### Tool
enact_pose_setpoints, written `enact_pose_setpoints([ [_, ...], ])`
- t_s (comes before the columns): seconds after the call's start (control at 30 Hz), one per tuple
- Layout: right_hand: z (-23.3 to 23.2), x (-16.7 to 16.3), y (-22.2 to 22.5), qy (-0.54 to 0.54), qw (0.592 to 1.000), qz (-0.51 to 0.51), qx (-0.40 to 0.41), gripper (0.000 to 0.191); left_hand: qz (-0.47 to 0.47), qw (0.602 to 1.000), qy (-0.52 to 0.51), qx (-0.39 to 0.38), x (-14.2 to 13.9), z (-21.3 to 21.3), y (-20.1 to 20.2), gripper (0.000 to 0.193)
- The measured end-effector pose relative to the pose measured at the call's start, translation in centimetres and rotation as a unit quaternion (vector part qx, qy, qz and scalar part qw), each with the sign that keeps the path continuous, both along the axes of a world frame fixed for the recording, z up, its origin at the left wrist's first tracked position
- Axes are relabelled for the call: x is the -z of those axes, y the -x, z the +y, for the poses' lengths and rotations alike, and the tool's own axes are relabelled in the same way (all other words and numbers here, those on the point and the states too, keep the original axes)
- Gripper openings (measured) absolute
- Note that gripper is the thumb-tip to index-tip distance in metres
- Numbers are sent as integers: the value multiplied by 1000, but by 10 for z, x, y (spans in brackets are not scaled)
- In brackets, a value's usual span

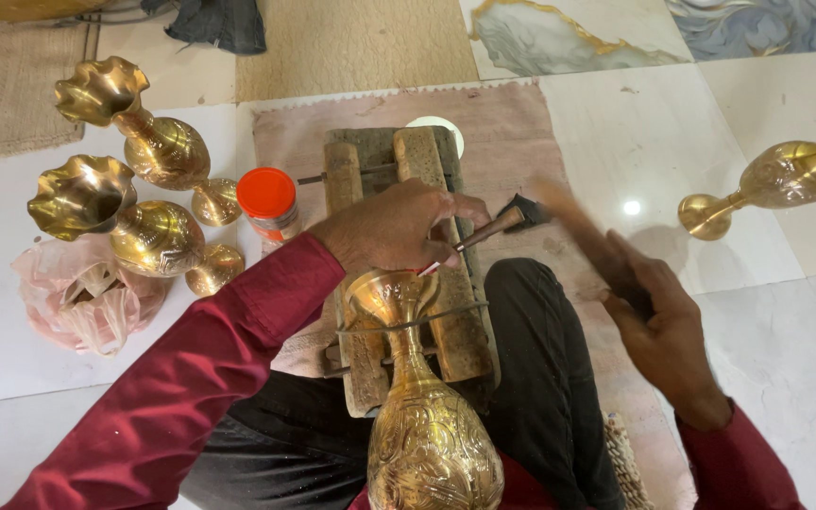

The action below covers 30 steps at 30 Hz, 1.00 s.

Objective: The person sits on the floor with a brass vase clamped to a wooden anvil block and hammers an engraved pattern into its flared neck using a small punch held in one hand and a wooden mallet in the other, repositioning the punch repeatedly across the vase surface.

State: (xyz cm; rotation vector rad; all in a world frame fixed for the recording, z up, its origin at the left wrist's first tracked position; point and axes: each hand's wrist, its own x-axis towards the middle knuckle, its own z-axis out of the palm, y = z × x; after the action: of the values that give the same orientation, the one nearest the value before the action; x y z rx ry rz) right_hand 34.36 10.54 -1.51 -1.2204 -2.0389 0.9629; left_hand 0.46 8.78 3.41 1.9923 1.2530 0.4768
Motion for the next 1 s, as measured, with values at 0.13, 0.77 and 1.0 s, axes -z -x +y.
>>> enact_pose_setpoints([
  [0.13,1,-2,0,93,995,29,35,66,-33,999,-25,22,3,0,2,48],
  [0.77,7,-5,2,13,998,59,-15,60,-19,1000,23,-12,1,-8,10,48],
  [1.0,6,-20,7,1,997,55,-55,65,-44,998,49,-26,0,-10,12,54],
])
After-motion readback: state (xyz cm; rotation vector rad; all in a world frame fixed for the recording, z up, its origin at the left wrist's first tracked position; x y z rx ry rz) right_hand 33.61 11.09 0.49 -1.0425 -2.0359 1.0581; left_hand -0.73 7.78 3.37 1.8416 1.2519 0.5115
